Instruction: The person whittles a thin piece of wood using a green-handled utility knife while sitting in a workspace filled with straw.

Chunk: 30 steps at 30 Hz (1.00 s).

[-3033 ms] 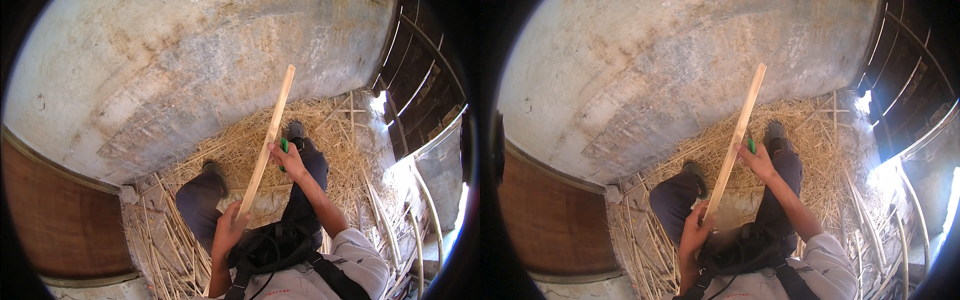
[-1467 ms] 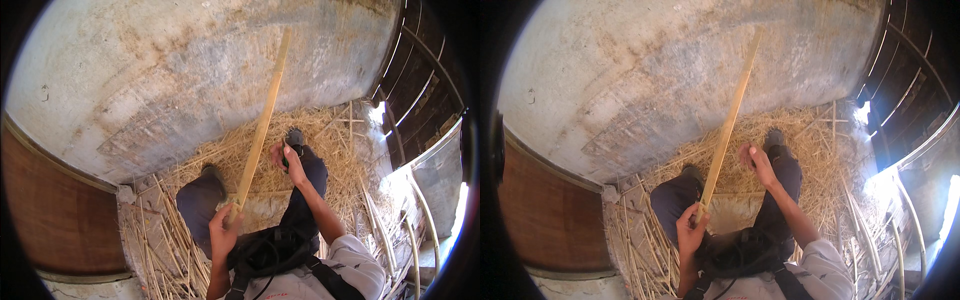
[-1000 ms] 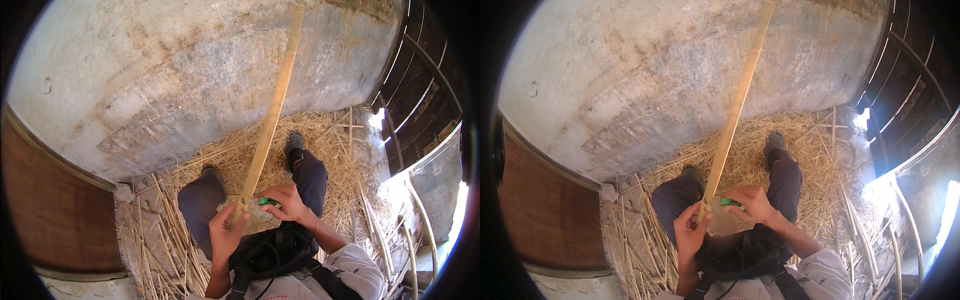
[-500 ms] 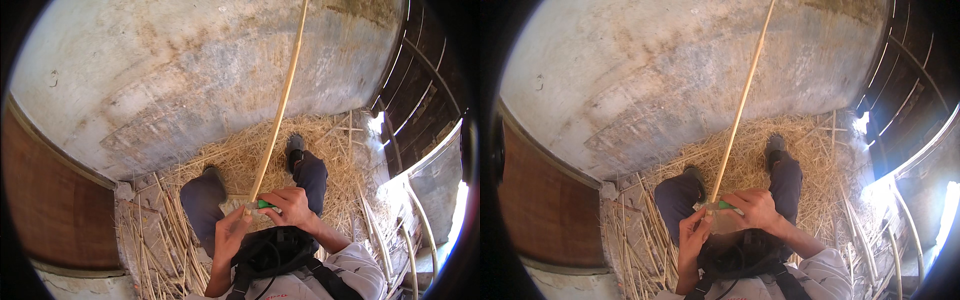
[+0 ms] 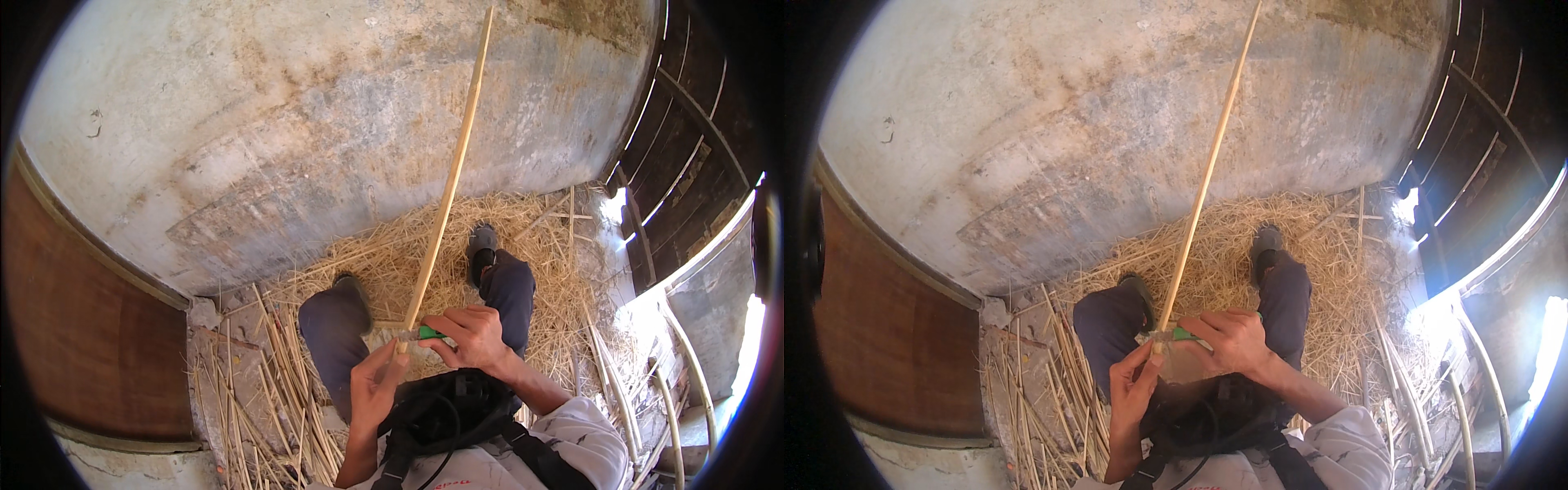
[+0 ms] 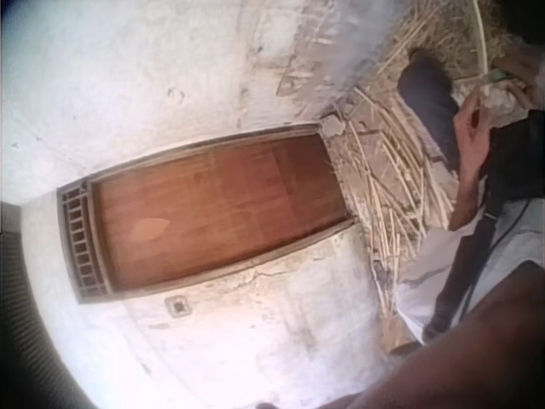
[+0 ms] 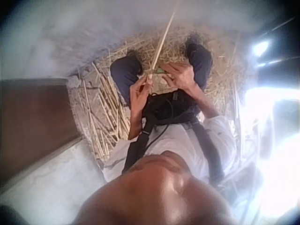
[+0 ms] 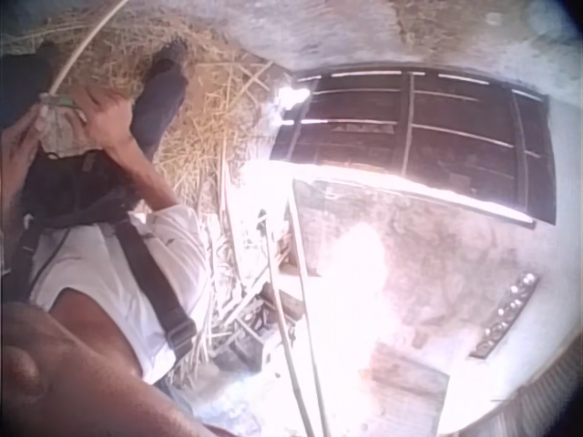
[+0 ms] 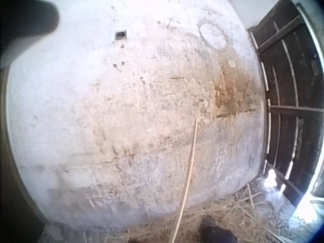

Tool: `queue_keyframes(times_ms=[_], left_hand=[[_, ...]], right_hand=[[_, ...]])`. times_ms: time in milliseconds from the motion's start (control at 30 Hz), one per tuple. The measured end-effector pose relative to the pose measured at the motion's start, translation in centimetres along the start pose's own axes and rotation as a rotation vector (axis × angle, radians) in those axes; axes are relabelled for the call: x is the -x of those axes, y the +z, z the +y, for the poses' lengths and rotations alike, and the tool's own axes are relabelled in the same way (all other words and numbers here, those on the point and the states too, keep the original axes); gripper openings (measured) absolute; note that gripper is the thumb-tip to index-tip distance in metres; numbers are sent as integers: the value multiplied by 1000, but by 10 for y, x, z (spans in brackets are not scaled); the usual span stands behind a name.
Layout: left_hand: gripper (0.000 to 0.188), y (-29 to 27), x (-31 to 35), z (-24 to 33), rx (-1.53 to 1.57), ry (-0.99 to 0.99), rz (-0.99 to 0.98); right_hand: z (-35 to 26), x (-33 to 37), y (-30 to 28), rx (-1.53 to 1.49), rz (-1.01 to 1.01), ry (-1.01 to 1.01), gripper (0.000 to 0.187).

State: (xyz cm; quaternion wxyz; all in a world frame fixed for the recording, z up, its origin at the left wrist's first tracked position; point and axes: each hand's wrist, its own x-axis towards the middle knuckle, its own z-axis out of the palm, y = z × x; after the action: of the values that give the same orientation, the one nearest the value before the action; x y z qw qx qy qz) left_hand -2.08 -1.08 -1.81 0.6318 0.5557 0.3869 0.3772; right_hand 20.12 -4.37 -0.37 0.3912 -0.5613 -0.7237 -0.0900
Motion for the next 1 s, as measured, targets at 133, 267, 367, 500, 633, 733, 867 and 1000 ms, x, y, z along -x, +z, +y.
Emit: queue_keyframes(times_ms=[133, 267, 367, 500, 633, 733, 867, 1000], left_hand=[[39, -3, 2, 1, 7, -6, -7], [38, -5, 3, -1, -31, 15, 3], [38, -7, 4, -3, -33, 29, 9], [38, -6, 5, -1, -17, 39, 1], [38, -8, 10, 0, -58, -17, -12], [38, -16, 17, -15, -87, -39, -30], [36, -15, 24, -13, -58, -80, -35], [28, -24, 24, -18, -10, -79, -76]], right_hand=[[-2, -1, 2, 7, 8, -4, 36], [-3, -1, 3, 5, 15, 2, 35], [-1, -3, 5, 15, 44, -28, 35], [-1, -2, 2, 25, 34, -20, 33], [26, -14, -4, 71, 144, 88, 26], [43, -28, -13, 109, 181, 192, 25], [60, -25, -13, 67, 161, 194, 24], [62, -20, -7, 31, 126, 166, 26]])
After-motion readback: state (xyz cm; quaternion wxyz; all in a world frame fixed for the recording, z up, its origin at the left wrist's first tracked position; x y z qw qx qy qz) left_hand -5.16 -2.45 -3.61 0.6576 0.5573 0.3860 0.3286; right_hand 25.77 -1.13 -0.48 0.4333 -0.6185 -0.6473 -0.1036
